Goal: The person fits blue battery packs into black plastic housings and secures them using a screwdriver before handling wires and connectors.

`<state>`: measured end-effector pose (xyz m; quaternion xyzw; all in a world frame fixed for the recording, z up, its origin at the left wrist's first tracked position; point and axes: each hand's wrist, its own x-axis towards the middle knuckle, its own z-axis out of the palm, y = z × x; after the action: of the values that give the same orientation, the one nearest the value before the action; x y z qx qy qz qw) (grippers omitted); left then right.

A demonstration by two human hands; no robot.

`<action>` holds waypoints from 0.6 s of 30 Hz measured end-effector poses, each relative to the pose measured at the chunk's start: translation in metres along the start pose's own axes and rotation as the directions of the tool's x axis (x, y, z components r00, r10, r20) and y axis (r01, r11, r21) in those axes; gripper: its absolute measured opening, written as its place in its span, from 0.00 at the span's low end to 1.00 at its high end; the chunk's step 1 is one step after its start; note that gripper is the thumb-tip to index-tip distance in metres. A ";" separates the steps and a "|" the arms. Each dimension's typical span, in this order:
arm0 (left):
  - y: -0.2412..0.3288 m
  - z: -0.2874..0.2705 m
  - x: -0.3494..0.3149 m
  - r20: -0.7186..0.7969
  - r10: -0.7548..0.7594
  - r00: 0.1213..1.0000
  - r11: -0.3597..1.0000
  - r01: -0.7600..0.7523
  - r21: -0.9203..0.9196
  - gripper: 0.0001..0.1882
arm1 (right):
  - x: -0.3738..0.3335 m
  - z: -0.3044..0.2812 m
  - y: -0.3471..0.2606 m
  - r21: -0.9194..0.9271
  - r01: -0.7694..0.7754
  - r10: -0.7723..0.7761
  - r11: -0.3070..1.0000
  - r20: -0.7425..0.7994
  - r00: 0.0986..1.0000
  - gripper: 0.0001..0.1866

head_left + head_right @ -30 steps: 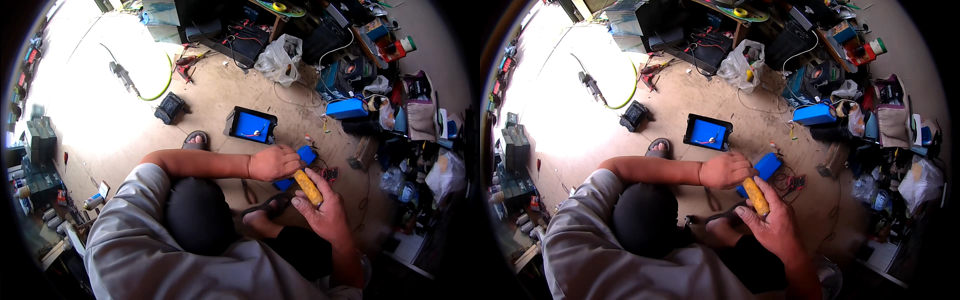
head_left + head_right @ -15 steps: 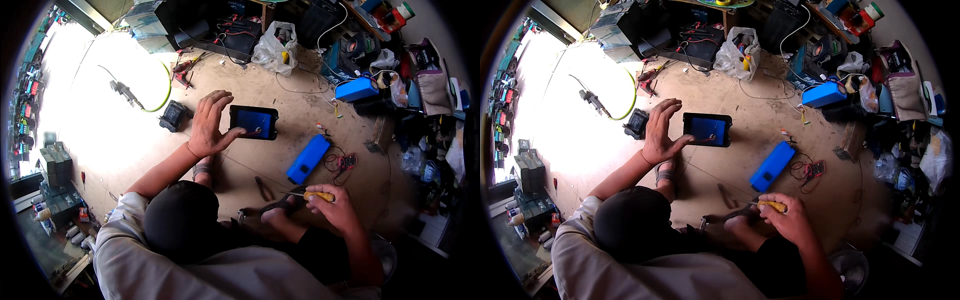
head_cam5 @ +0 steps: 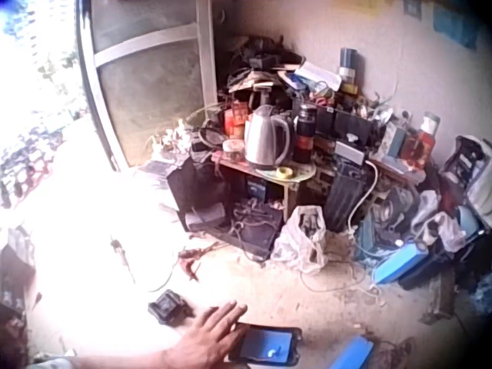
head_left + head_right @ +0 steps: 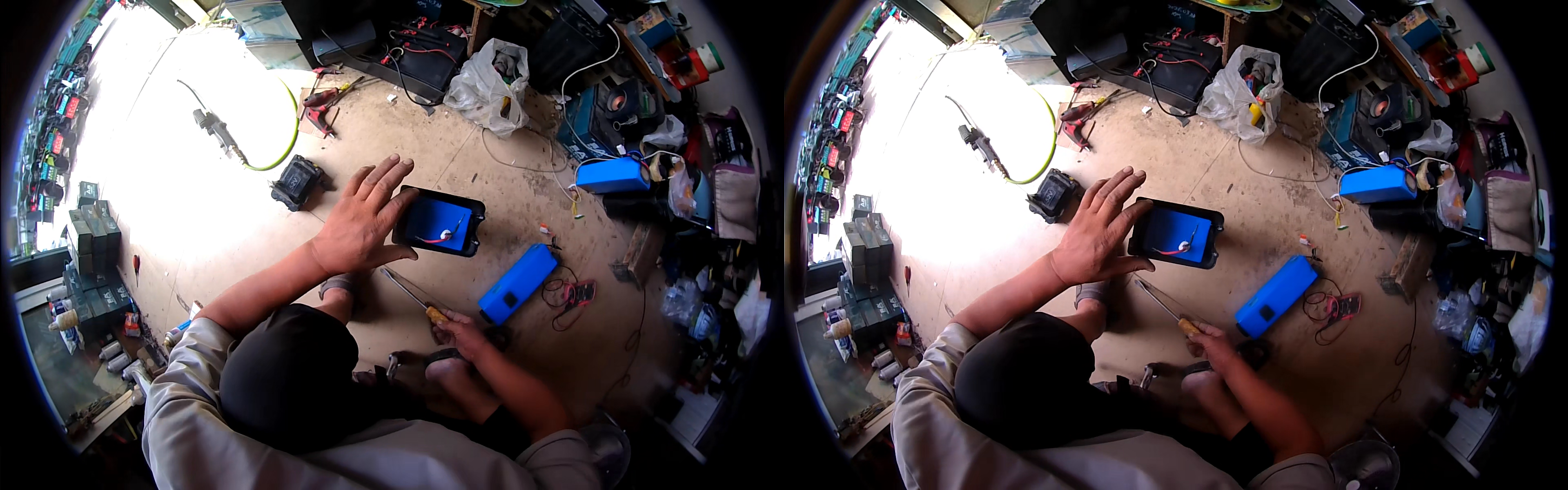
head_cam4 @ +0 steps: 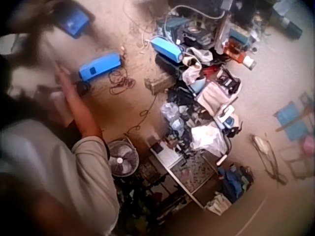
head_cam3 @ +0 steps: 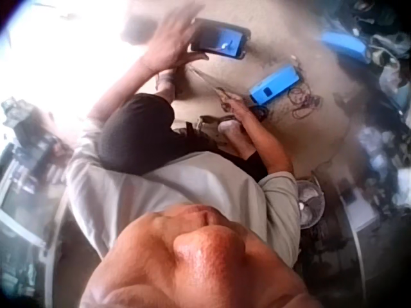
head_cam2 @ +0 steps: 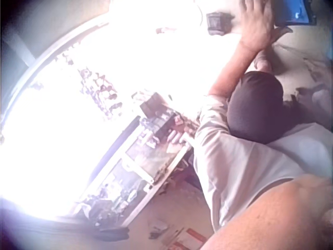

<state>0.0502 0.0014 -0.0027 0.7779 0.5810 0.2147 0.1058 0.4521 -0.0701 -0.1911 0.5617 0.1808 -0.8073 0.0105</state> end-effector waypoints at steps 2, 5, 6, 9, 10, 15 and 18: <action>0.010 -0.003 0.015 0.086 -0.016 0.996 0.999 0.012 0.039 0.51 | 0.034 -0.026 0.035 -0.142 0.000 0.014 0.990 0.098 0.995 0.23; 0.017 0.007 0.026 0.122 0.007 0.992 0.999 -0.012 0.042 0.51 | 0.055 -0.018 0.040 -0.852 -0.077 -0.052 0.519 -0.121 0.991 0.23; 0.016 0.011 0.023 0.074 0.057 0.996 0.998 -0.059 0.022 0.51 | 0.053 -0.009 0.032 -0.897 0.003 -0.268 0.441 -0.128 0.955 0.24; 0.016 0.015 0.011 0.073 0.006 0.997 1.000 -0.008 0.021 0.51 | 0.007 0.033 -0.049 -0.915 0.214 -0.670 0.343 -0.079 0.738 0.28; 0.016 0.016 0.011 0.089 -0.016 0.996 0.999 0.012 0.045 0.51 | -0.013 0.045 -0.083 -0.834 0.310 -0.684 0.457 -0.106 0.721 0.29; 0.019 0.027 0.013 0.072 -0.082 0.994 0.995 0.077 0.071 0.53 | -0.076 0.070 -0.184 -0.487 0.715 -0.821 0.501 -0.005 0.571 0.32; 0.019 0.033 0.013 0.066 -0.122 0.990 0.992 0.123 -0.018 0.55 | -0.093 0.089 -0.207 -0.399 0.734 -0.777 0.549 0.080 0.624 0.31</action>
<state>0.0849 0.0105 -0.0209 0.7461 0.6216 0.1887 0.1463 0.3598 0.0792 -0.0216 0.4563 0.5636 -0.6475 -0.2345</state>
